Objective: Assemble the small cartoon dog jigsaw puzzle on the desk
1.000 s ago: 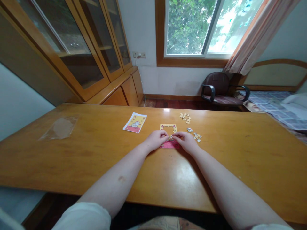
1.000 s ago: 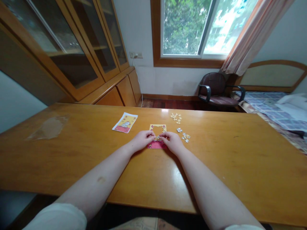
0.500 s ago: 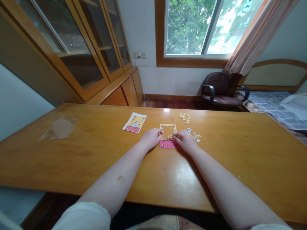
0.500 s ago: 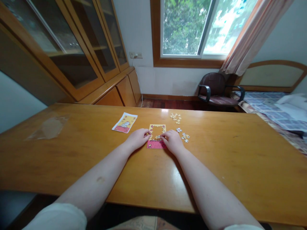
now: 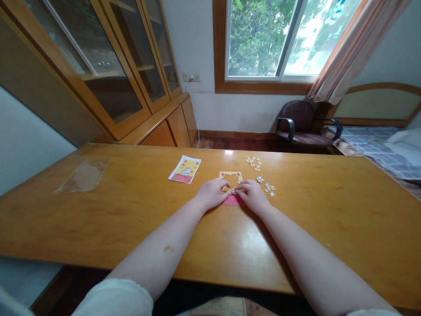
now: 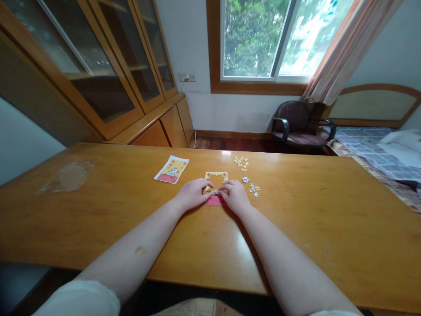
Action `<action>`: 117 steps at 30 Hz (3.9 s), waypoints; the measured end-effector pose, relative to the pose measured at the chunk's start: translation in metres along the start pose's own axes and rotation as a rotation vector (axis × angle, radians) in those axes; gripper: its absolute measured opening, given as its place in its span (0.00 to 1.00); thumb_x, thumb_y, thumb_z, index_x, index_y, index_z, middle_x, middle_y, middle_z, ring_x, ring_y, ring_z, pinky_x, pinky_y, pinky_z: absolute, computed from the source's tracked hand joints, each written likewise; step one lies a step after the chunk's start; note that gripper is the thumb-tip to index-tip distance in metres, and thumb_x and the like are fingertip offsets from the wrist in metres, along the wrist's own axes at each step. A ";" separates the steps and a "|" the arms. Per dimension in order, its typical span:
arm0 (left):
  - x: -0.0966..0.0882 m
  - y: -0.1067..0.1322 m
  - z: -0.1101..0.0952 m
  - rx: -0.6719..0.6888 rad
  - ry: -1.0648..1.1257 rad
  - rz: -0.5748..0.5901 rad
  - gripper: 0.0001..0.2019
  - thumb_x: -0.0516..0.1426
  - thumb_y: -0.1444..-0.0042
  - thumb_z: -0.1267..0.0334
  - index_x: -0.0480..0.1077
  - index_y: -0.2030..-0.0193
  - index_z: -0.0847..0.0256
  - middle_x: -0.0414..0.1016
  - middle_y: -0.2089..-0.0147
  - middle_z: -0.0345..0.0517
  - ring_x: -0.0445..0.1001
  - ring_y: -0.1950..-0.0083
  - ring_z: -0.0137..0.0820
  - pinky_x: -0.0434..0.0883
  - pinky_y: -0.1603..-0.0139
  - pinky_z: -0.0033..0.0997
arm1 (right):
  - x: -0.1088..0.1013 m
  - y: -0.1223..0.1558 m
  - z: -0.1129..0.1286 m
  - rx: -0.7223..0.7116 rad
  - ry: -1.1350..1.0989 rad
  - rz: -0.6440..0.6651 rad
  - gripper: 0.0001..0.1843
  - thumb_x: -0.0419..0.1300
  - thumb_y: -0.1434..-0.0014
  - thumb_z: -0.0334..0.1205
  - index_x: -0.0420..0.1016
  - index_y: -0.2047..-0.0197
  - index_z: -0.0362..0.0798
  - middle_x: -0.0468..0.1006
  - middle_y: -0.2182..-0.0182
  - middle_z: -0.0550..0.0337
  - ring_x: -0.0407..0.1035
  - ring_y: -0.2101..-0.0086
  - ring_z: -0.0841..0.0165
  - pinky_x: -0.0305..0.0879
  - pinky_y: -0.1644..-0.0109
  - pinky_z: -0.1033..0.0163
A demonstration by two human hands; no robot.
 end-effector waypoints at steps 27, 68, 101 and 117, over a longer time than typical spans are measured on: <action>0.007 -0.004 0.018 -0.160 -0.050 0.143 0.10 0.57 0.46 0.57 0.75 0.59 0.56 0.78 0.60 0.46 0.75 0.59 0.35 0.69 0.61 0.28 | 0.001 0.000 -0.001 0.028 -0.011 0.098 0.06 0.60 0.42 0.37 0.79 0.67 0.49 0.79 0.64 0.55 0.70 0.60 0.63 0.64 0.50 0.57; 0.001 -0.004 0.018 -0.147 -0.101 0.142 0.14 0.52 0.45 0.66 0.79 0.61 0.53 0.78 0.58 0.46 0.75 0.56 0.36 0.70 0.54 0.31 | 0.009 0.007 0.013 -0.141 0.096 0.248 0.13 0.61 0.41 0.47 0.80 0.55 0.52 0.74 0.50 0.52 0.63 0.49 0.58 0.57 0.41 0.47; 0.002 -0.003 0.013 -0.115 -0.124 0.165 0.15 0.52 0.46 0.65 0.80 0.61 0.52 0.79 0.60 0.45 0.76 0.58 0.36 0.71 0.57 0.31 | 0.012 0.009 0.014 -0.139 0.136 0.286 0.18 0.60 0.41 0.51 0.78 0.51 0.53 0.72 0.46 0.50 0.59 0.43 0.54 0.49 0.37 0.40; 0.004 -0.003 0.013 -0.138 -0.061 0.139 0.15 0.51 0.43 0.68 0.76 0.54 0.54 0.78 0.52 0.45 0.76 0.52 0.35 0.70 0.49 0.30 | -0.001 0.009 0.027 -0.106 0.259 0.288 0.11 0.56 0.38 0.40 0.75 0.55 0.46 0.76 0.56 0.52 0.70 0.56 0.63 0.62 0.47 0.57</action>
Point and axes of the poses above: each hand's wrist, its own y-axis away from the middle knuckle, its own x-axis out of the palm, z = x × y, the point moved 6 cm from there along -y, towards the middle knuckle
